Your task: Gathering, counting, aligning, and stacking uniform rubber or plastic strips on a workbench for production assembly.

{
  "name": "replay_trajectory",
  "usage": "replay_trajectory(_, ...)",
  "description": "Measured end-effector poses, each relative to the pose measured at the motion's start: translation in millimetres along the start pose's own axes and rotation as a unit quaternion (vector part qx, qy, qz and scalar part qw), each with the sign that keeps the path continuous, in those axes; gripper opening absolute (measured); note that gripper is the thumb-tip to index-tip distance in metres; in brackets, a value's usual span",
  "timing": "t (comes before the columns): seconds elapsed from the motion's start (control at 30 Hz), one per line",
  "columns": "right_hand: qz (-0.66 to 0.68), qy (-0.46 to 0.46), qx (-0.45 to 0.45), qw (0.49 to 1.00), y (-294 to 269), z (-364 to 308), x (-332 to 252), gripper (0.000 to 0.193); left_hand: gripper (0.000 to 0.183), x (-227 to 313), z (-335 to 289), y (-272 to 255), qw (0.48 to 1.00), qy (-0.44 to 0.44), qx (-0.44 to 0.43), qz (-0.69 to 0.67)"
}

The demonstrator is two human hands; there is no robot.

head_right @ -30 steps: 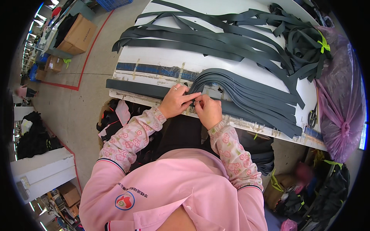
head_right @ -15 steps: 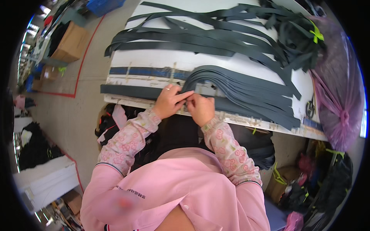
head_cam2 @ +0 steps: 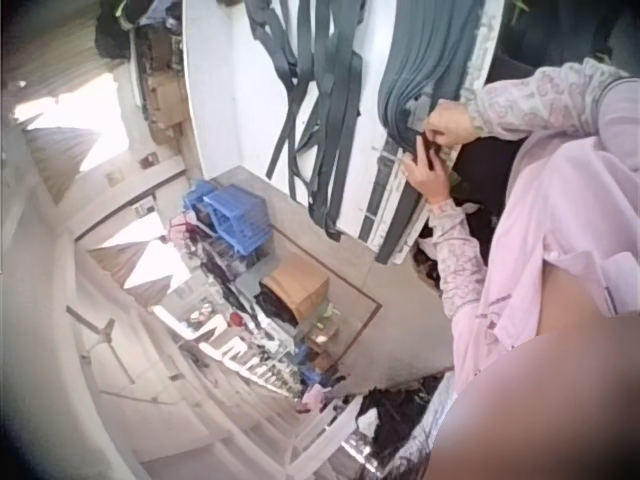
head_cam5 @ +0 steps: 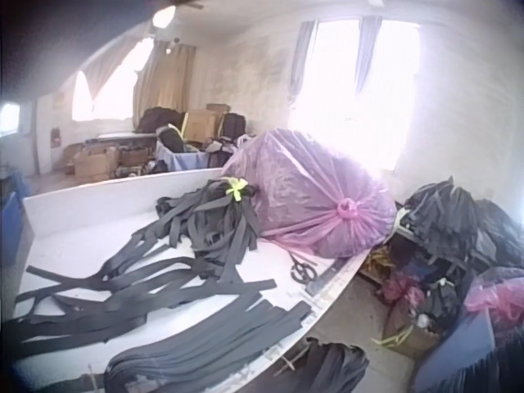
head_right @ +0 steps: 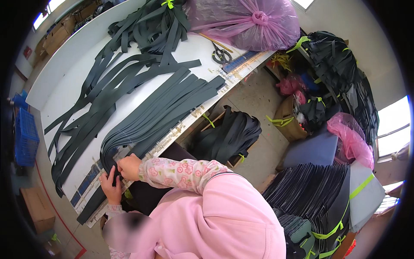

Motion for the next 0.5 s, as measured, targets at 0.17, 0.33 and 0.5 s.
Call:
replay_trajectory(0.17, 0.035, -0.059, 0.014, 0.998, -8, 2, 2, 0.017, 0.047, -4, -4, -16, 0.999, -0.023, 0.0, 0.027)
replay_trajectory(0.33, 0.083, 0.04, 0.01, 0.996, -58, -15, 20, 0.02, 0.049, 2, 0, -13, 1.0, 0.002, 0.017, 0.007)
replay_trajectory(0.5, 0.169, 0.104, 0.024, 0.98, -102, -25, 36, 0.015, 0.047, 4, -4, -18, 1.0, -0.004, 0.019, 0.015)
Point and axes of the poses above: each hand's wrist, its own z-axis towards the middle knuckle, its own y-axis out of the palm, x = y × z, the point moved 1 cm from there along z, towards the middle knuckle, and after that the axes turned 11 degrees about z, right-handed, at the moved point
